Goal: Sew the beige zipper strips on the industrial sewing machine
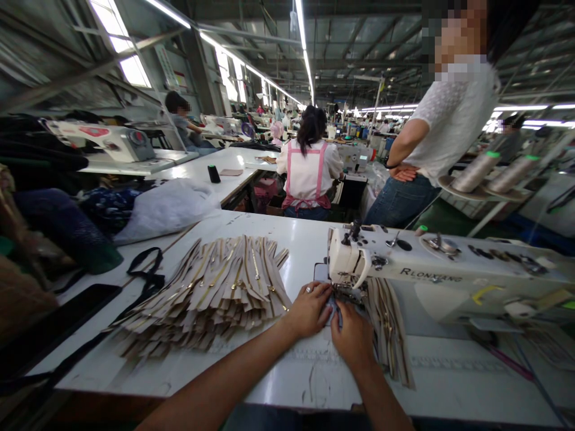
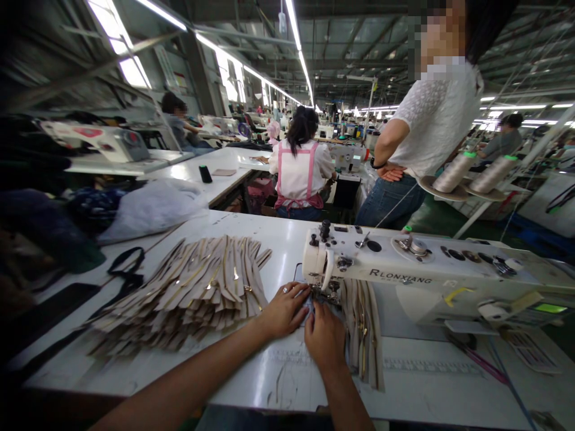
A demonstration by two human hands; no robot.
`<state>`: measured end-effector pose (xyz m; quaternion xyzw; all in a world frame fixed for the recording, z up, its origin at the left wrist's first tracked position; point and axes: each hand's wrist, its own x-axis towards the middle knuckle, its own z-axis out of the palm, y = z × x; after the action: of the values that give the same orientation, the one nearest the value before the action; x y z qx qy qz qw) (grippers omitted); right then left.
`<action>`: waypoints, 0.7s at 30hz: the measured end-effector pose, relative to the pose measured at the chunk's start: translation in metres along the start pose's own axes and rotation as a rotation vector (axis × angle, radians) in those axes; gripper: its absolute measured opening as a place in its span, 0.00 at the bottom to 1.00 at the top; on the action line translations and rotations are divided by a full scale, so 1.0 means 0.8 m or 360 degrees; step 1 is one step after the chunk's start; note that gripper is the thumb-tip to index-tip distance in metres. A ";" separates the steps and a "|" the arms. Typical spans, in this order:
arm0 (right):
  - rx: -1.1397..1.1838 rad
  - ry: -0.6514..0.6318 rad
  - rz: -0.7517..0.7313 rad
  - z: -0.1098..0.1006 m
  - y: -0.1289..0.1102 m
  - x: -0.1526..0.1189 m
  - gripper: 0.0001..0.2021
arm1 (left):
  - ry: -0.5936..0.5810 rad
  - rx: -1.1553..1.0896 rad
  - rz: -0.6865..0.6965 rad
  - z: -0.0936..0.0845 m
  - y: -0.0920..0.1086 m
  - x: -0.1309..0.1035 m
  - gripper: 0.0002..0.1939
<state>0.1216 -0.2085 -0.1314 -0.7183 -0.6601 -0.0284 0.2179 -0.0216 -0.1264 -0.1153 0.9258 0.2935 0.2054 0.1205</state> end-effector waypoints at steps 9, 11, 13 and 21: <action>0.0147 0.0225 -0.0055 0.009 0.003 -0.008 0.12 | -0.0011 0.0002 0.0004 0.000 -0.001 -0.001 0.24; 0.0167 0.0251 -0.0064 0.010 0.002 -0.009 0.11 | -0.0001 0.0000 0.0012 0.001 -0.001 -0.001 0.25; 0.0182 0.0279 -0.0078 0.010 0.002 -0.010 0.10 | 0.0020 -0.0005 0.0025 0.002 -0.001 -0.001 0.25; 0.0217 0.0347 -0.0102 0.010 0.001 -0.007 0.10 | -0.0088 0.0059 0.0006 0.003 -0.006 -0.002 0.27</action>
<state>0.1197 -0.2112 -0.1409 -0.6730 -0.6555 -0.0682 0.3356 -0.0243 -0.1240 -0.1193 0.9338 0.2921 0.1745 0.1109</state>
